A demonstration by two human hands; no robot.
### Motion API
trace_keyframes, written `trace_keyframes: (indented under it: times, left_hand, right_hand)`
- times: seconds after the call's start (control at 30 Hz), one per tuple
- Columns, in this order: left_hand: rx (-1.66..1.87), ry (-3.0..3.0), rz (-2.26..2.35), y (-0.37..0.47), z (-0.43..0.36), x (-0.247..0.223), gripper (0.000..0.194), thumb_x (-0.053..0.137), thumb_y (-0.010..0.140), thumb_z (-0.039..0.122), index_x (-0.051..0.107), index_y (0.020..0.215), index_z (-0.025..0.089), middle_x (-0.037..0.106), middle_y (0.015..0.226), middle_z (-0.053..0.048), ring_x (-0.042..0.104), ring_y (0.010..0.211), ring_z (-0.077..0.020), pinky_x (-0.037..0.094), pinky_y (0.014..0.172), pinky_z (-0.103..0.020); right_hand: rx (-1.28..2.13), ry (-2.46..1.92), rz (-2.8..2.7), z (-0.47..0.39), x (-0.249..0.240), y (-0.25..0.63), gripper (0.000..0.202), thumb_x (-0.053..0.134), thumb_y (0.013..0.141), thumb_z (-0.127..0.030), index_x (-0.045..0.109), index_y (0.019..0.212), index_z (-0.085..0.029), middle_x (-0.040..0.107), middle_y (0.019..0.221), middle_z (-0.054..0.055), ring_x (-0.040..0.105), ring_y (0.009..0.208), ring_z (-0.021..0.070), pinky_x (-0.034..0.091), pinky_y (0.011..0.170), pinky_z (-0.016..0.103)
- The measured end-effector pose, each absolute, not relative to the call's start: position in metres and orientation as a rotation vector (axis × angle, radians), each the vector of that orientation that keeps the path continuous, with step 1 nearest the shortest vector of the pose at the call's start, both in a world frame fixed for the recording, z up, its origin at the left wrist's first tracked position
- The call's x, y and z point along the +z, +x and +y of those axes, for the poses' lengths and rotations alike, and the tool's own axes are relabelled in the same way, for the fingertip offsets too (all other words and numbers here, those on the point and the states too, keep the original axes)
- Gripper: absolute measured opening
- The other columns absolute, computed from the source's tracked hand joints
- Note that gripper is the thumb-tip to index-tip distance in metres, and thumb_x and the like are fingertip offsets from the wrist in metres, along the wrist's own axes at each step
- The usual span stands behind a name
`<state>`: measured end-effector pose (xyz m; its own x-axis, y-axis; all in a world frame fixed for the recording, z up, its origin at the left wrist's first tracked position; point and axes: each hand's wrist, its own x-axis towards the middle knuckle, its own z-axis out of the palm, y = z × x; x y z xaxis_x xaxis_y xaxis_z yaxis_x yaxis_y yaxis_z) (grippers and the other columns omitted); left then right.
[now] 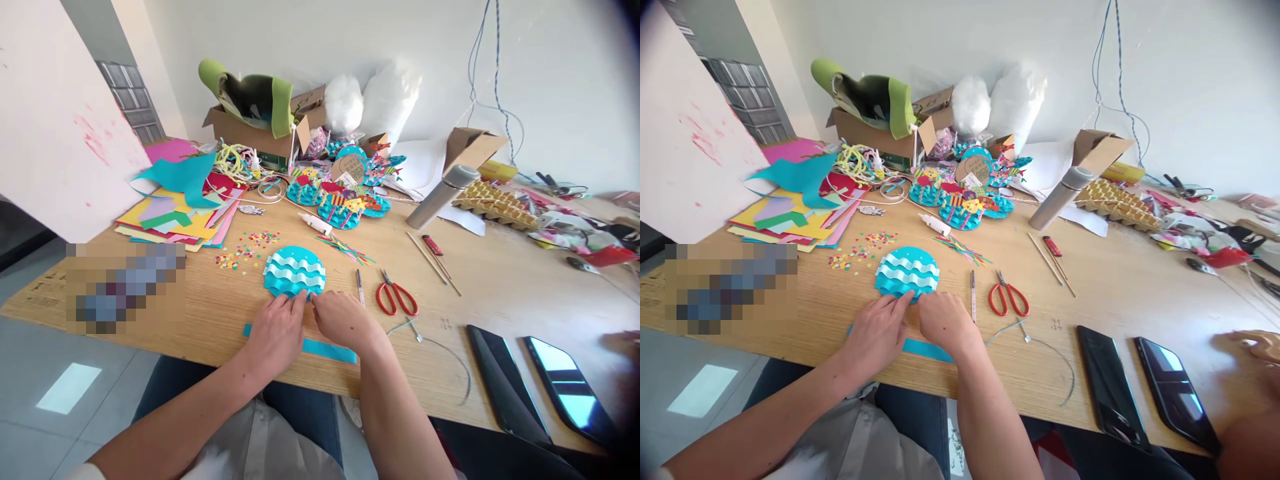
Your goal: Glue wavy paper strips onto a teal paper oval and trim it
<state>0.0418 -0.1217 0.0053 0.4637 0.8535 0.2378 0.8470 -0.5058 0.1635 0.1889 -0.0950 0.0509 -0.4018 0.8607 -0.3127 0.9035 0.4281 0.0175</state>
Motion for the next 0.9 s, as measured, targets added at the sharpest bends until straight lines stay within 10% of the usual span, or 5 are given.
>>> trace_keyframes:
  times: [0.37, 0.57, 0.9]
  left_hand:
    - [0.939, 2.409, 1.453, -0.011, -0.120, 0.012, 0.051, 0.041, 0.085, 0.008, 0.046, 0.135, 0.017, 0.071, 0.108, -0.007, 0.064, 0.102, -0.0217, 0.052, 0.088, -0.037]
    - [1.096, 2.403, 1.537, -0.035, -0.117, 0.018, 0.046, 0.041, 0.085, 0.008, 0.049, 0.129, 0.018, 0.072, 0.108, -0.006, 0.065, 0.101, -0.0215, 0.053, 0.087, -0.036]
    - [0.973, 2.473, 1.344, -0.025, -0.126, 0.005, 0.041, 0.041, 0.085, 0.006, 0.059, 0.120, 0.017, 0.070, 0.107, -0.009, 0.063, 0.101, -0.0213, 0.053, 0.088, -0.038]
  right_hand:
    - [-0.407, 1.892, 2.834, -0.151, 0.065, 0.187, 0.026, 0.045, 0.097, -0.025, 0.062, 0.114, -0.018, 0.068, 0.105, 0.012, 0.062, 0.101, 0.0230, 0.050, 0.087, 0.037]
    - [-0.204, 1.747, 2.991, -0.207, 0.008, 0.154, 0.072, 0.064, 0.083, -0.052, 0.046, 0.139, -0.011, 0.055, 0.136, 0.017, 0.046, 0.128, 0.0335, 0.040, 0.106, 0.052]
    - [-0.087, 1.887, 3.105, -0.237, -0.021, 0.155, 0.037, 0.040, 0.090, -0.004, 0.060, 0.117, -0.021, 0.067, 0.109, 0.009, 0.058, 0.102, 0.0214, 0.049, 0.092, 0.040]
